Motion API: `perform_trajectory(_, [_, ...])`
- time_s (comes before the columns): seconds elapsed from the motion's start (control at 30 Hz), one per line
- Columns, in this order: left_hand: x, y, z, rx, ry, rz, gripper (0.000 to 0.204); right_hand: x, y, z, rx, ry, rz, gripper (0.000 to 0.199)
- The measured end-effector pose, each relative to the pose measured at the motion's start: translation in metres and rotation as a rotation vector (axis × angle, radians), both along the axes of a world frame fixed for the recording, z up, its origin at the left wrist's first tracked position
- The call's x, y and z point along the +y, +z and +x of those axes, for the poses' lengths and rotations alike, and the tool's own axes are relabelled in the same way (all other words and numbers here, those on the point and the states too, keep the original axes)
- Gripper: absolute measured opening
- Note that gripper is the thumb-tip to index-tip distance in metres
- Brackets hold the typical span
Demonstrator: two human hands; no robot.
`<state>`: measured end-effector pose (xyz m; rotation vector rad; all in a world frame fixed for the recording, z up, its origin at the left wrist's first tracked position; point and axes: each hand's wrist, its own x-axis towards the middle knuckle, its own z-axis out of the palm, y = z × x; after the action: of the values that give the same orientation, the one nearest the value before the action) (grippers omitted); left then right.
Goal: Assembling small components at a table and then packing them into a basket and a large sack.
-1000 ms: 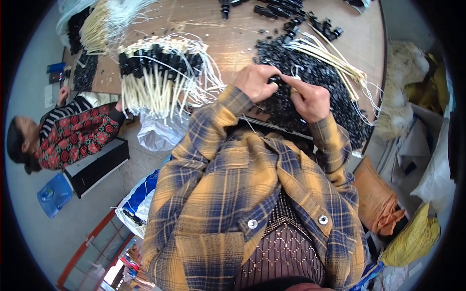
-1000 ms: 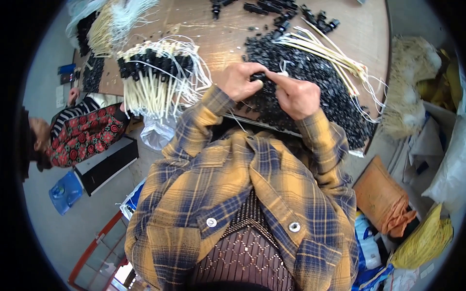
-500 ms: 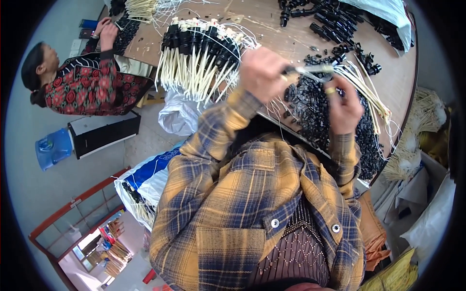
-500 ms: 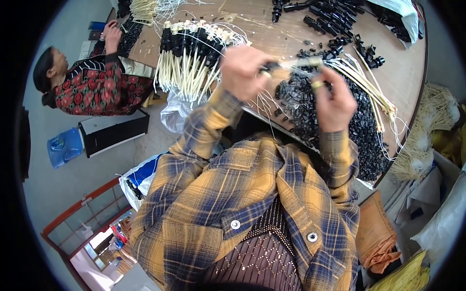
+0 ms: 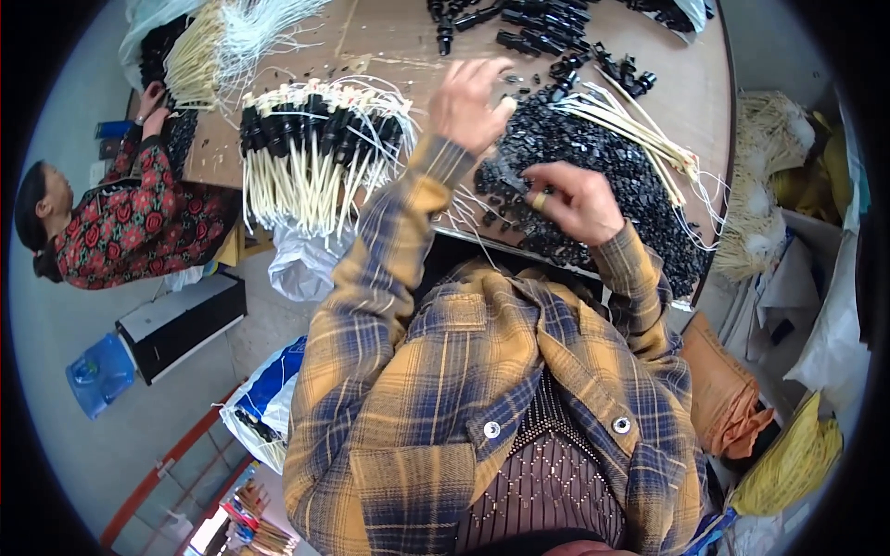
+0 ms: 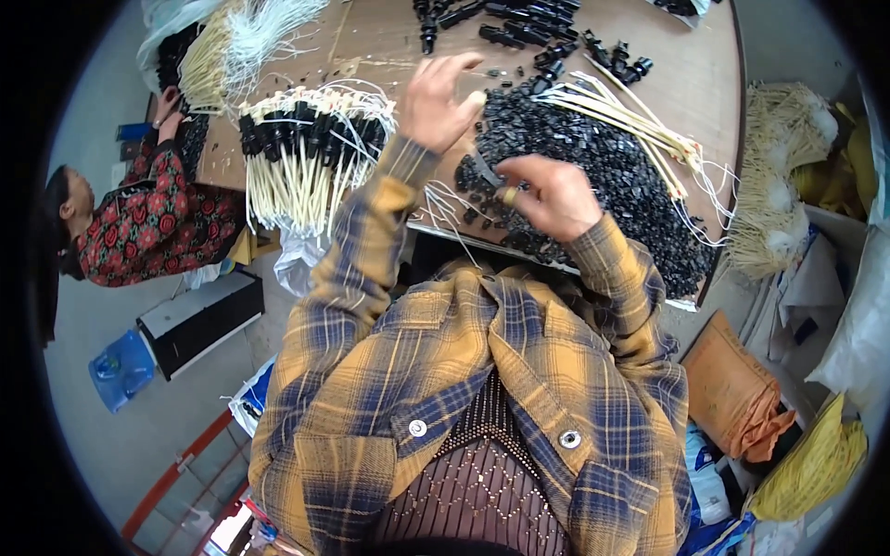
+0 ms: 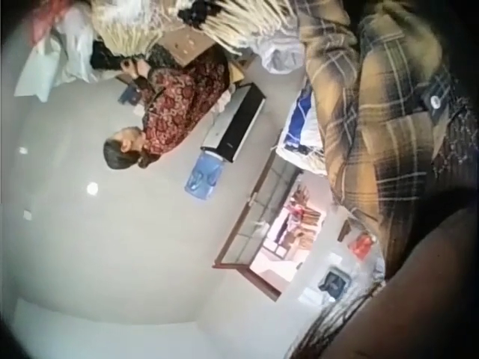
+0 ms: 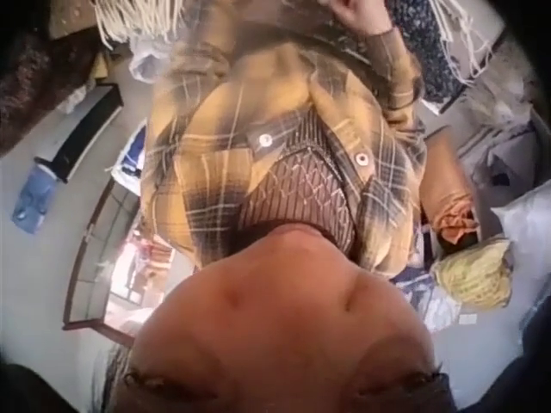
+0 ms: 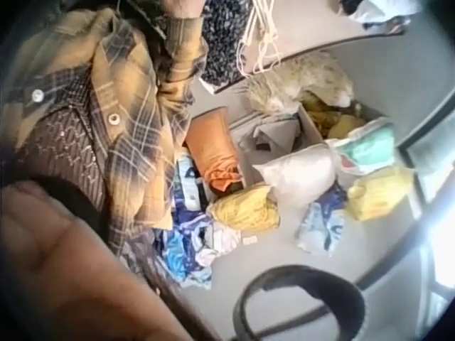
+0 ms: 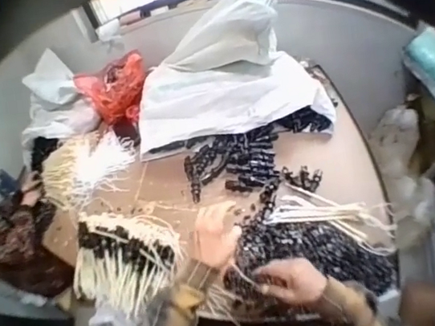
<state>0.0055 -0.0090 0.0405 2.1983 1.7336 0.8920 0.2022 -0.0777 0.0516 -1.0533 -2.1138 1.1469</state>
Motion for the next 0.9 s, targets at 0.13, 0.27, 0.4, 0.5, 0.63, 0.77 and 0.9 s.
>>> perform_trajectory(0.13, [0.066,-0.019,0.028,0.067,0.044,0.002,0.039,-0.029,-0.008,-0.019,0.134,0.331,-0.063,0.027])
perform_trajectory(0.27, [0.089,-0.036,0.027,0.242,0.068,-0.043,0.034,-0.013,-0.015,0.006,0.192,0.175,0.079,0.02])
perform_trajectory(0.4, [0.088,-0.038,0.022,0.3,0.071,-0.166,0.029,0.037,-0.024,0.078,-0.317,-0.534,0.263,0.015])
perform_trajectory(0.5, [0.07,-0.04,0.013,0.035,0.014,-0.153,0.026,0.061,-0.035,0.103,-0.791,-0.685,0.4,0.01])
perform_trajectory(0.63, [0.05,-0.042,-0.005,-0.397,0.059,-0.375,0.028,0.072,-0.047,0.115,-0.808,-0.63,0.469,0.009])
perform_trajectory(0.77, [0.032,-0.033,-0.012,-0.441,0.139,-0.419,0.026,0.074,-0.04,0.108,-0.888,-0.59,0.428,0.007])
perform_trajectory(0.9, [0.023,-0.032,-0.015,-0.205,0.206,-0.311,0.024,0.076,-0.028,0.106,-0.975,-0.533,0.333,0.006])
